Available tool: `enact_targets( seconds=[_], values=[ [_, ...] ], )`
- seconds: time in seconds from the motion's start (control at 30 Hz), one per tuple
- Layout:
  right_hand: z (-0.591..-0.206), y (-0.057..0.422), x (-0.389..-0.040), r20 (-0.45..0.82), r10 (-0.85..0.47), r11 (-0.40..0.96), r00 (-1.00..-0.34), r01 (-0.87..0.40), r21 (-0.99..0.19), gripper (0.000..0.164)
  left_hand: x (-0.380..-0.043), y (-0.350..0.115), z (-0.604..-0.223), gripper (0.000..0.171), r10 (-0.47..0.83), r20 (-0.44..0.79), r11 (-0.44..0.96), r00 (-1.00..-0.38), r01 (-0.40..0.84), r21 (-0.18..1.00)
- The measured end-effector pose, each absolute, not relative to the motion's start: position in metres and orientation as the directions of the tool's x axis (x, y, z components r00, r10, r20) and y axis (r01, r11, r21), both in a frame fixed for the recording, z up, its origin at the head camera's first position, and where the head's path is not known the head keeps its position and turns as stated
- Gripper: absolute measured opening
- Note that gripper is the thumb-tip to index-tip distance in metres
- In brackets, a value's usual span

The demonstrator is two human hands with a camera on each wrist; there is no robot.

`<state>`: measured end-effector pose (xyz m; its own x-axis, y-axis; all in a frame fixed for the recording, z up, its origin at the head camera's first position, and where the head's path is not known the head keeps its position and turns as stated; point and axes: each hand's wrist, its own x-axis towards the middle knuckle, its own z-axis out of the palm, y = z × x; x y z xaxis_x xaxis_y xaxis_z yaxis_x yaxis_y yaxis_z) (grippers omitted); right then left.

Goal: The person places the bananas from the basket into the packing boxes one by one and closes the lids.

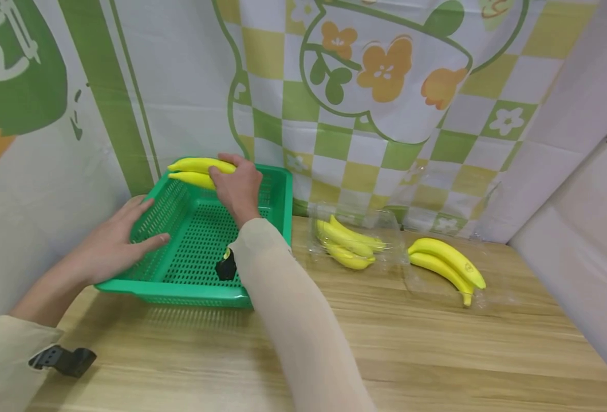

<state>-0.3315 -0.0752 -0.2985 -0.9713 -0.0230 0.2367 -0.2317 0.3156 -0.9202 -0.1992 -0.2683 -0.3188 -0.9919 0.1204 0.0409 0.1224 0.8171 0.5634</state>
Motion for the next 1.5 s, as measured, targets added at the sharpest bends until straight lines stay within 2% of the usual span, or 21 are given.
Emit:
enact_targets(
  seconds=[0.7,1.03,1.3,1.5],
  values=[
    [-0.276,-0.074,-0.326,0.200,0.028,0.341,-0.979,-0.178,-0.923,0.034,-0.201,-0.265,-0.319,0.096,0.121,0.013,0.803,-0.993,0.105,0.587],
    [-0.260,-0.074,-0.320,0.146,0.082,0.363,-0.986,-0.107,-0.926,0.032,-0.203,-0.264,-0.319,0.095,0.120,0.018,0.804,-0.993,0.107,0.585],
    [-0.247,-0.064,-0.318,0.185,0.066,0.421,-0.980,-0.141,-0.896,0.032,-0.203,-0.267,-0.322,0.096,0.116,0.012,0.812,-0.993,0.102,0.575],
    [-0.240,-0.049,-0.318,0.186,0.049,0.362,-0.981,-0.156,-0.919,0.032,-0.201,-0.269,-0.321,0.096,0.116,0.017,0.819,-0.993,0.105,0.564]
  ],
)
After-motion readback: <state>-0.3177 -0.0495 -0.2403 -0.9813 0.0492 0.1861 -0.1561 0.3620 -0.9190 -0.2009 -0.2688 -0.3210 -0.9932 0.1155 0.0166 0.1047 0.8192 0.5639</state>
